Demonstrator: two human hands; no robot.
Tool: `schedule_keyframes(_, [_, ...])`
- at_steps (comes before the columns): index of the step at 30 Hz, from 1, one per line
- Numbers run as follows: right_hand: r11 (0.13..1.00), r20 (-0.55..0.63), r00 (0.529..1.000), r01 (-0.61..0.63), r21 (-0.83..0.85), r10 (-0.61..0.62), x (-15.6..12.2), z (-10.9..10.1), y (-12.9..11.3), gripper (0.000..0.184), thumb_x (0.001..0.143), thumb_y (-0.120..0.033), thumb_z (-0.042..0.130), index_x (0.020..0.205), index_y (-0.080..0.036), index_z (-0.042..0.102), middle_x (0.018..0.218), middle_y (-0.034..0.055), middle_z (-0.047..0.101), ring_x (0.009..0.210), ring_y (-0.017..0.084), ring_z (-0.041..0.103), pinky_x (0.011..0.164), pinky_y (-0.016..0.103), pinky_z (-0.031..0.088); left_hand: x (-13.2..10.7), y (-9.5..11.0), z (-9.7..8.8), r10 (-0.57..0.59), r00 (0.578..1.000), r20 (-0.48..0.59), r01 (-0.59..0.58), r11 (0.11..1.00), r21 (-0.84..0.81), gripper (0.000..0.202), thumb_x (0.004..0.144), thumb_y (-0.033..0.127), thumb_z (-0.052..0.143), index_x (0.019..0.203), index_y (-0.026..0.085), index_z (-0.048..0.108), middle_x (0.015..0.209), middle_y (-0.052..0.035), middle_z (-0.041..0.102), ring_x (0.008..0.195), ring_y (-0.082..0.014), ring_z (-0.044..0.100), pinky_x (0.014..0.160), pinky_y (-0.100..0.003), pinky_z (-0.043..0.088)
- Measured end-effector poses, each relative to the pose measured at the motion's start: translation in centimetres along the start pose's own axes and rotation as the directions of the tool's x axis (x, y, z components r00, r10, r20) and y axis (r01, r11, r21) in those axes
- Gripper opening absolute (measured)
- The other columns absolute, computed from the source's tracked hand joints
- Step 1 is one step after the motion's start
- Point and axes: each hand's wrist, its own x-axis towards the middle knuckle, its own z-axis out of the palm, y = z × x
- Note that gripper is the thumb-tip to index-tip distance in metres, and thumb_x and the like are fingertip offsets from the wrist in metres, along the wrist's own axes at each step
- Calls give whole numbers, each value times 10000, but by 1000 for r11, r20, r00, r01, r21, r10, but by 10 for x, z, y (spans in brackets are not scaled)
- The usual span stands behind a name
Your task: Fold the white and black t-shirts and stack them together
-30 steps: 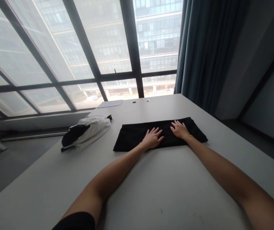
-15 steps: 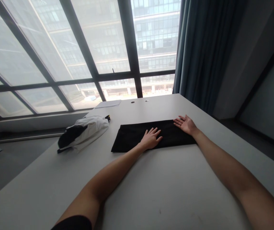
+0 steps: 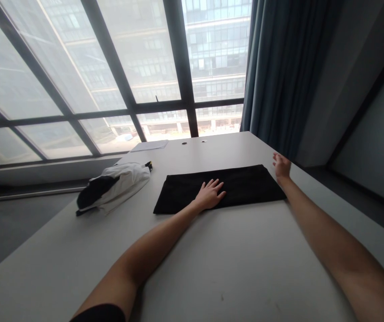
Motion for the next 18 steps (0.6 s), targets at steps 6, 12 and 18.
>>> schedule_keyframes(6, [628, 550, 808, 544, -556, -213, -56, 52, -23, 556, 994, -386, 385, 1473, -125, 489, 1613, 142, 358, 1506, 280, 255, 1228, 502, 166, 0, 1, -2, -3, 1000, 7, 3, 1000, 3, 632, 1026, 597, 319, 1569, 276, 351, 1658, -46, 254, 1541, -283, 171, 1224, -558, 152])
schedule_keyframes(12, [497, 588, 802, 468, -731, 110, -66, 61, -7, 622, 1034, -458, 319, 1534, -95, 394, 1631, 174, 305, 1525, 279, 206, 1224, 499, 141, 0, 2, -2, 1, 1000, 14, -1, 1000, 12, 644, 1025, 607, 306, 1571, 269, 348, 1659, -45, 253, 1540, -292, 174, 1221, -568, 161])
schedule_keyframes(18, [441, 483, 859, 372, -817, 169, -52, 48, 2, 699, 1027, -525, 268, 1556, -76, 346, 1650, 180, 246, 1531, 297, 175, 1218, 543, 133, 1, 0, -1, -4, 1000, 12, 4, 1000, -1, 642, 1020, 616, 306, 1571, 289, 348, 1662, -30, 244, 1543, -287, 164, 1228, -553, 152])
